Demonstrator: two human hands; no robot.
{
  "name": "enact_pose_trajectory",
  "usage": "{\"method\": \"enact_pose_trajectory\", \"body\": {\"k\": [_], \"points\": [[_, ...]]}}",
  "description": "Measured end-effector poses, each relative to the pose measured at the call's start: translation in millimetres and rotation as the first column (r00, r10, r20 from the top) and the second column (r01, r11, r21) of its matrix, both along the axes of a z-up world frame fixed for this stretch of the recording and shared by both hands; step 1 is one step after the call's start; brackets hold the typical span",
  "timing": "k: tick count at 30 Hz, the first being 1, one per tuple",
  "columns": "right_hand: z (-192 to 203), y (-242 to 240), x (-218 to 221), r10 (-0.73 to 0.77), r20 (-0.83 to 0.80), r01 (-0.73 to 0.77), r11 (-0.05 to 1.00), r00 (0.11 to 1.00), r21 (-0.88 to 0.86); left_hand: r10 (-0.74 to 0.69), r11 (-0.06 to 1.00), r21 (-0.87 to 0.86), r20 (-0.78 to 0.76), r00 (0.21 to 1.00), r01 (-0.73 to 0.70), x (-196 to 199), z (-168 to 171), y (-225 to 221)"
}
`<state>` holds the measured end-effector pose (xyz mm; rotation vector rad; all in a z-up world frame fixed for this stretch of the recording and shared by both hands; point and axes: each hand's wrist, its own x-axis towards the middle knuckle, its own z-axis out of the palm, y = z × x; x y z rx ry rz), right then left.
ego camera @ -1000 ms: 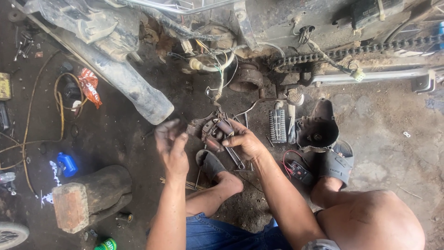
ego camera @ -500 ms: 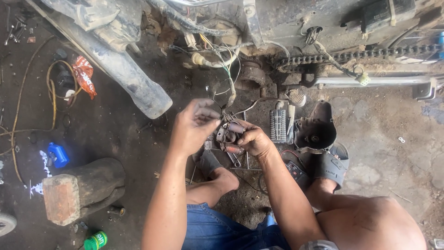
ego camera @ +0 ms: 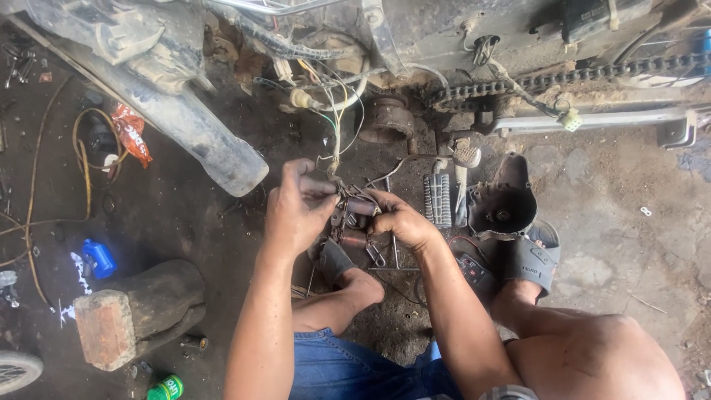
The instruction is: The person is disassembling the engine cover of a motorcycle using a T-handle wrench to remove and inspect the stator assembly.
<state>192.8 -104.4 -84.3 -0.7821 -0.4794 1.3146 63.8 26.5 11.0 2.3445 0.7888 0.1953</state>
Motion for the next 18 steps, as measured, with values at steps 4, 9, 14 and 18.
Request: {"method": "enact_pose_trajectory", "body": {"k": [4,9,14,18], "points": [[-3,0,5,0.011,0.081,-0.011,1.000,0.997,0.003,-0.006,0.999,0.052,0.022,1.000,0.005,2,2,-7],[-21,2,2,0.046,0.183,-0.045,0.999,0.982,-0.007,-0.077,0.989,0.134,0.092,0.993,0.065,-1,-5,-5],[-13,1,3,0.039,0.282,-0.040,0.999,0.959,-0.002,-0.097,0.981,0.183,0.149,0.984,0.069,-10,-31,2],[-35,-2,-2,0.042,0.362,-0.037,0.999,0.931,-0.021,-0.069,0.987,0.153,0.129,0.989,0.049,-10,-30,2]]}}
